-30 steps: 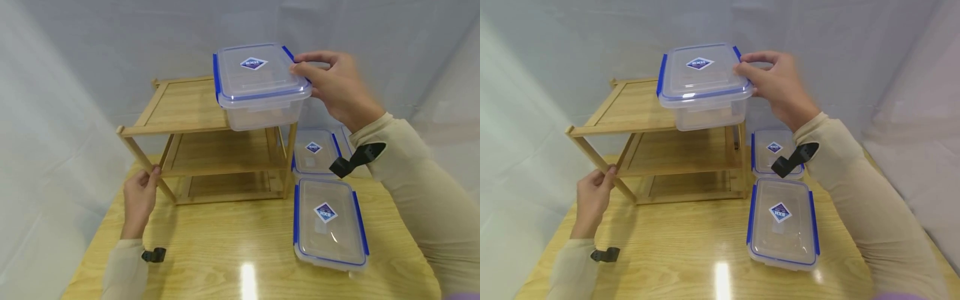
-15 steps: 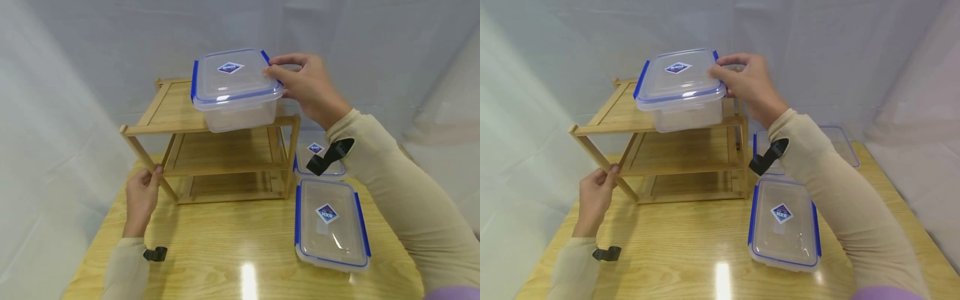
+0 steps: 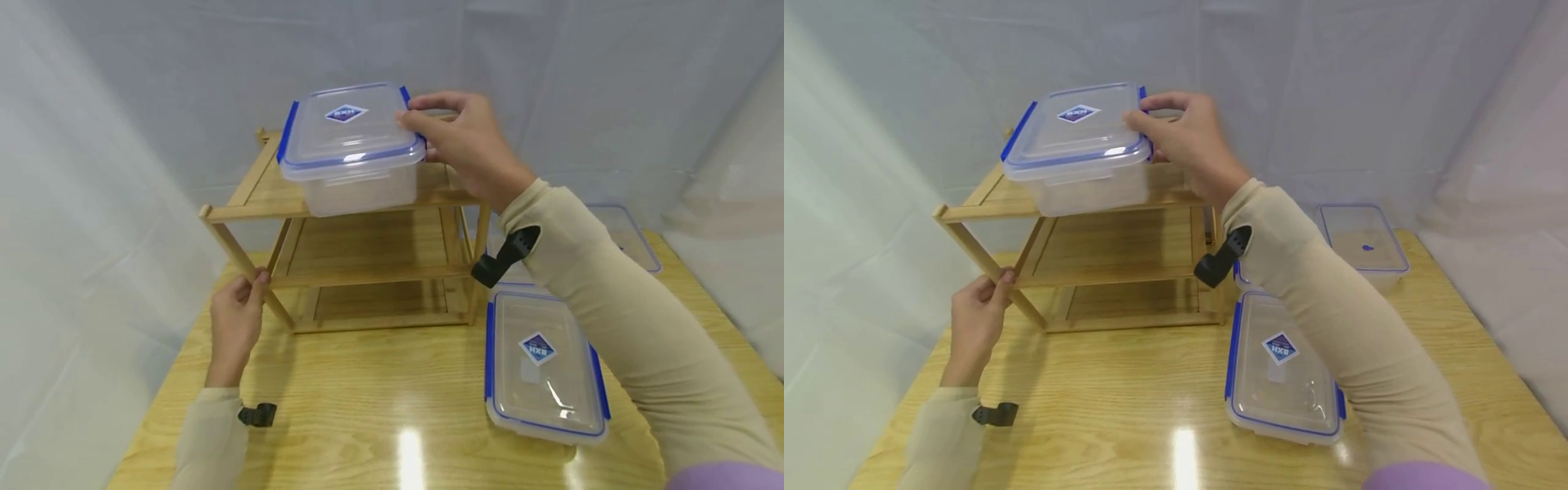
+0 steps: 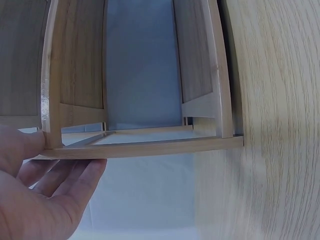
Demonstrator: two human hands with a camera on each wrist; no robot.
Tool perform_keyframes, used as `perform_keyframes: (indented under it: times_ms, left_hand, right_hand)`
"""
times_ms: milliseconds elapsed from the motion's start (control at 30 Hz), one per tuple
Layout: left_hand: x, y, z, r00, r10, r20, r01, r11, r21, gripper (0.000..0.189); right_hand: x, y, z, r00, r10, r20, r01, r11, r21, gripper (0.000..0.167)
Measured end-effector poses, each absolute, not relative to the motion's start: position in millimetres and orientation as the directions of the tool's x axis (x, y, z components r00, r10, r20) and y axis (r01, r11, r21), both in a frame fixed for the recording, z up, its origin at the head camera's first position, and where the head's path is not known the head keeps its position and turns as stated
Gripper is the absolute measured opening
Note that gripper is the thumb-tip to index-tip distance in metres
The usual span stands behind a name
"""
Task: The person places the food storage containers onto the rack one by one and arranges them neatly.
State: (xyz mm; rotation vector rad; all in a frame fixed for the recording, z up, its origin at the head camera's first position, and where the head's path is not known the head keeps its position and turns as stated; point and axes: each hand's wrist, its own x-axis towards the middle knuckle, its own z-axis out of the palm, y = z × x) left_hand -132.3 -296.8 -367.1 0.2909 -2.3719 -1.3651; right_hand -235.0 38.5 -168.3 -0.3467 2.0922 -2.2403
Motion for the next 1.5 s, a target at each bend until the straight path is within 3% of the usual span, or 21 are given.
perform_keyframes:
  times_ms: [1233,1500]
  left_hand:
    - [-131,-299,-366,-0.894,-0.386,0.227,-0.016,0.535,0.845,0.045]
    - [-133,-298,-367,-0.895,-0.380,0.233,-0.004,0.530,0.848,0.043]
  right_hand:
    - [-238,-22,-178,-0.947,-0.286,0.149,-0.098,-0.185,-0.978,0.046]
    - [-235,-14,-177,-0.941,-0.315,0.123,-0.084,-0.134,-0.987,0.050]
